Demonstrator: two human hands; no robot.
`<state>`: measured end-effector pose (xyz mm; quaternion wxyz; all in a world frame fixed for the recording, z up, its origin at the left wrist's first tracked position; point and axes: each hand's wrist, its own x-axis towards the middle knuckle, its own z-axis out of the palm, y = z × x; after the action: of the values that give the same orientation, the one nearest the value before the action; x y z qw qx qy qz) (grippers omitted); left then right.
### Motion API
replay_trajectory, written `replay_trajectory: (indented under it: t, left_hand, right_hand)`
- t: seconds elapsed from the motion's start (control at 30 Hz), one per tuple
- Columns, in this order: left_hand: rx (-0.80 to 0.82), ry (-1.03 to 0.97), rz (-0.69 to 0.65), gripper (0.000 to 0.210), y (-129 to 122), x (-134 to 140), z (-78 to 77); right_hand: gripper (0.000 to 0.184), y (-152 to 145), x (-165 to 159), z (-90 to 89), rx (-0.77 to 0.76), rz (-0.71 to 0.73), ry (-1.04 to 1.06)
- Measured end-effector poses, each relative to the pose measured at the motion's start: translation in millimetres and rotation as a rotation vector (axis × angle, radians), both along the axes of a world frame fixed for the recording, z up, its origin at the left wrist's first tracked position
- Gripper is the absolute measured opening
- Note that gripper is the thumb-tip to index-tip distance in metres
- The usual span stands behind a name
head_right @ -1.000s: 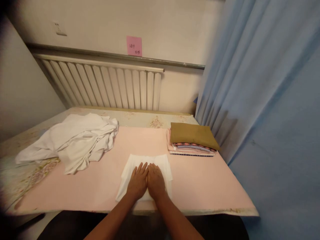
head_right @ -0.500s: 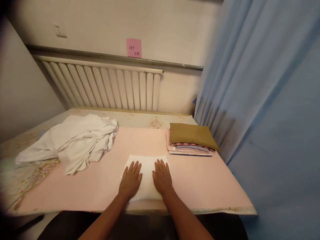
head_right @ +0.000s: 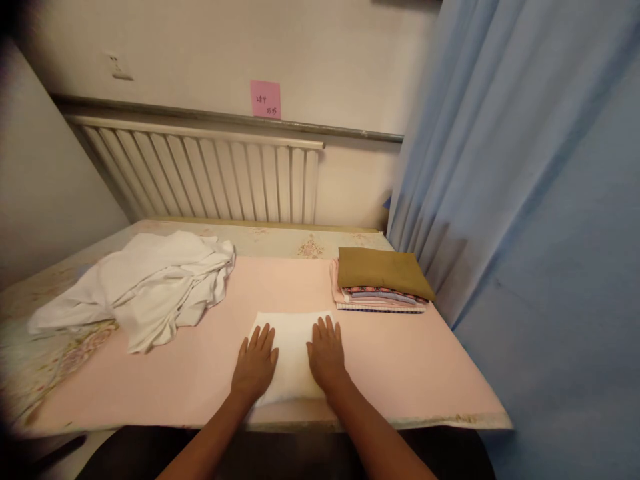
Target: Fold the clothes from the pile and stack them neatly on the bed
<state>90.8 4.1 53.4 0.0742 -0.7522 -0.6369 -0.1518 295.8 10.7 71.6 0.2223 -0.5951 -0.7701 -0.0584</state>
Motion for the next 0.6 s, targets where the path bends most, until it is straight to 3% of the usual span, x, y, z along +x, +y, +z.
replay_trajectory:
  t: [0.1, 0.23, 0.37, 0.6]
  left_hand:
    - [-0.01, 0.001, 0.004, 0.052, 0.3, -0.5, -0.3]
    - [-0.007, 0.013, 0.002, 0.051, 0.2, -1.8, -0.7]
    - [-0.007, 0.021, 0.004, 0.051, 0.4, -1.7, 0.1]
    - [-0.019, 0.025, 0.018, 0.052, 0.9, -0.3, 1.9]
  right_hand:
    - [0.041, 3.6, -29.0, 9.2, 0.042, 0.119, 0.031]
    - [0.043, 12.2, -49.7, -3.2, 0.013, 0.221, 0.043]
    - [0.044, 18.7, -38.2, -17.1, 0.008, 0.172, 0.05]
    - [0.043, 17.3, -9.7, -14.5, 0.027, 0.063, 0.042]
